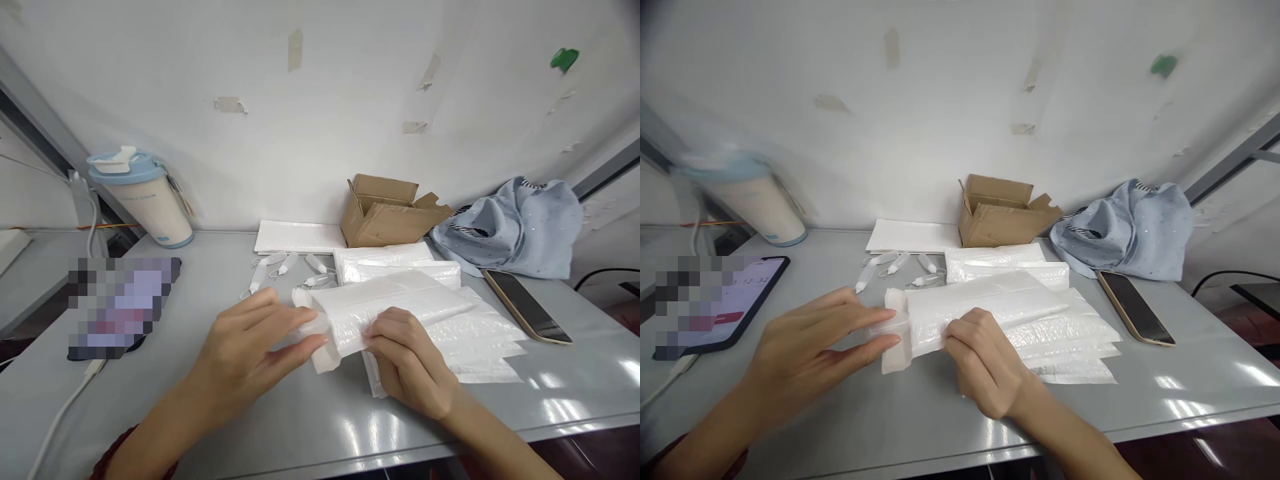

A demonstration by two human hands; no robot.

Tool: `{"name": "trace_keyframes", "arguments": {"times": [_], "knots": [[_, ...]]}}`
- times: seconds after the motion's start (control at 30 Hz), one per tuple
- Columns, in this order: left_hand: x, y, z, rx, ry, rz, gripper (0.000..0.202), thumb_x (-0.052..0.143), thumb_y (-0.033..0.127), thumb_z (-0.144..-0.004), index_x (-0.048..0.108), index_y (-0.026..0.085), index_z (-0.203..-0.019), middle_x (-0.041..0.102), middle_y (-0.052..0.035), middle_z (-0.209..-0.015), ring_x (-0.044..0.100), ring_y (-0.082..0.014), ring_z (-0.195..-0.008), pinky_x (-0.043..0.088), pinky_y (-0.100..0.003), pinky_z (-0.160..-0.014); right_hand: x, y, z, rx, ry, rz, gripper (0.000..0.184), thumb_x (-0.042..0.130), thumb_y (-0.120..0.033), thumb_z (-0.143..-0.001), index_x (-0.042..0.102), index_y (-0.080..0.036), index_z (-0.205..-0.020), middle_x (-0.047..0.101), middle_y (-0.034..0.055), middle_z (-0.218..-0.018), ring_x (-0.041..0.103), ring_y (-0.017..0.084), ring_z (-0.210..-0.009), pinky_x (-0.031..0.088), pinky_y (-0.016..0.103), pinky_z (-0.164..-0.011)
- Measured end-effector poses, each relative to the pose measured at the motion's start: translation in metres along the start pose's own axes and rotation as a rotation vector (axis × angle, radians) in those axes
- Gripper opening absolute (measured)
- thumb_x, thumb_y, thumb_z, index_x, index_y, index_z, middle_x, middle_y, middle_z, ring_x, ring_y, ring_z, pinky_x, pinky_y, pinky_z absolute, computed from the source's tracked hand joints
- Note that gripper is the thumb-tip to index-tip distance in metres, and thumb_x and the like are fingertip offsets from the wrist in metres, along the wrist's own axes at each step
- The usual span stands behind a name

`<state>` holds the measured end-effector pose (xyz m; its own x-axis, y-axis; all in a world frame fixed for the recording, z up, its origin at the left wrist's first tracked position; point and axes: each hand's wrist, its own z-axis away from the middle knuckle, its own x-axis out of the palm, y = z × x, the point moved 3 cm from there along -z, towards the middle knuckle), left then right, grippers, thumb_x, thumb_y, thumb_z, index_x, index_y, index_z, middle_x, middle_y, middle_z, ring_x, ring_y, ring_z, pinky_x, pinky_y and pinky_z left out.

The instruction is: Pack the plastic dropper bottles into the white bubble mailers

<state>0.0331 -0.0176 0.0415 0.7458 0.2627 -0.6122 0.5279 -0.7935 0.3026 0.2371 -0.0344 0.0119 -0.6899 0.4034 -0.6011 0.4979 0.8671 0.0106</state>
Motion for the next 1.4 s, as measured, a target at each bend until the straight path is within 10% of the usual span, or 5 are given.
{"name": "trace_keyframes", "arguments": {"times": [0.37, 0.5, 0.73, 0.97, 1.4], "knots": [[0.016, -0.013, -0.001, -0.272, -0.330, 0.484, 0.024, 0.063, 0.015, -0.084, 0.070, 0.026, -0.104, 0.072, 0.0018, -0.086, 0.061, -0.0112, -0.078, 0.051, -0.022, -0.069, -0.007, 0.002, -0.004, 0.066, 0.133, 0.012, 0.029, 0.051, 0.006, -0.075, 0.056, -0.013, -0.096, 0.059, 0.0068, -0.087, 0.058, 0.018, -0.082, 0.056, 0.039, -0.066], [0.020, -0.018, 0.002, -0.464, -0.281, 0.490, 0.011, 0.075, 0.018, -0.072, 0.071, 0.022, -0.081, 0.068, 0.0042, -0.071, 0.060, -0.0096, -0.063, 0.048, -0.019, -0.059, -0.008, -0.002, -0.001, 0.034, 0.098, -0.013, 0.029, 0.049, 0.006, -0.074, 0.056, -0.011, -0.095, 0.060, 0.0081, -0.089, 0.059, 0.020, -0.083, 0.057, 0.042, -0.069], [0.024, -0.005, 0.000, -0.196, -0.084, 0.177, 0.016, 0.059, 0.009, -0.080, 0.059, 0.018, -0.066, 0.055, 0.0023, -0.061, 0.047, -0.0125, -0.064, 0.042, -0.024, -0.058, -0.007, -0.012, 0.000, 0.011, 0.030, -0.162, 0.026, 0.041, 0.002, -0.080, 0.056, -0.010, -0.097, 0.060, 0.0085, -0.090, 0.057, 0.018, -0.083, 0.055, 0.039, -0.068], [0.022, -0.018, 0.001, -0.248, -0.529, 0.368, 0.021, 0.069, 0.014, -0.079, 0.067, 0.024, -0.097, 0.067, 0.0026, -0.088, 0.057, -0.0145, -0.086, 0.048, -0.025, -0.075, -0.007, -0.007, -0.001, 0.062, 0.085, -0.145, 0.027, 0.043, 0.005, -0.078, 0.055, -0.011, -0.096, 0.059, 0.0074, -0.089, 0.056, 0.017, -0.082, 0.055, 0.040, -0.071], [0.039, 0.003, 0.012, 0.138, -0.128, -0.006, 0.019, 0.041, 0.002, -0.088, 0.057, 0.011, -0.082, 0.060, -0.0062, -0.072, 0.054, -0.0144, -0.066, 0.046, -0.024, -0.055, -0.007, -0.016, -0.002, 0.013, -0.002, -0.318, 0.027, 0.044, 0.006, -0.076, 0.055, -0.008, -0.096, 0.058, 0.0087, -0.089, 0.056, 0.017, -0.081, 0.056, 0.039, -0.072]]}}
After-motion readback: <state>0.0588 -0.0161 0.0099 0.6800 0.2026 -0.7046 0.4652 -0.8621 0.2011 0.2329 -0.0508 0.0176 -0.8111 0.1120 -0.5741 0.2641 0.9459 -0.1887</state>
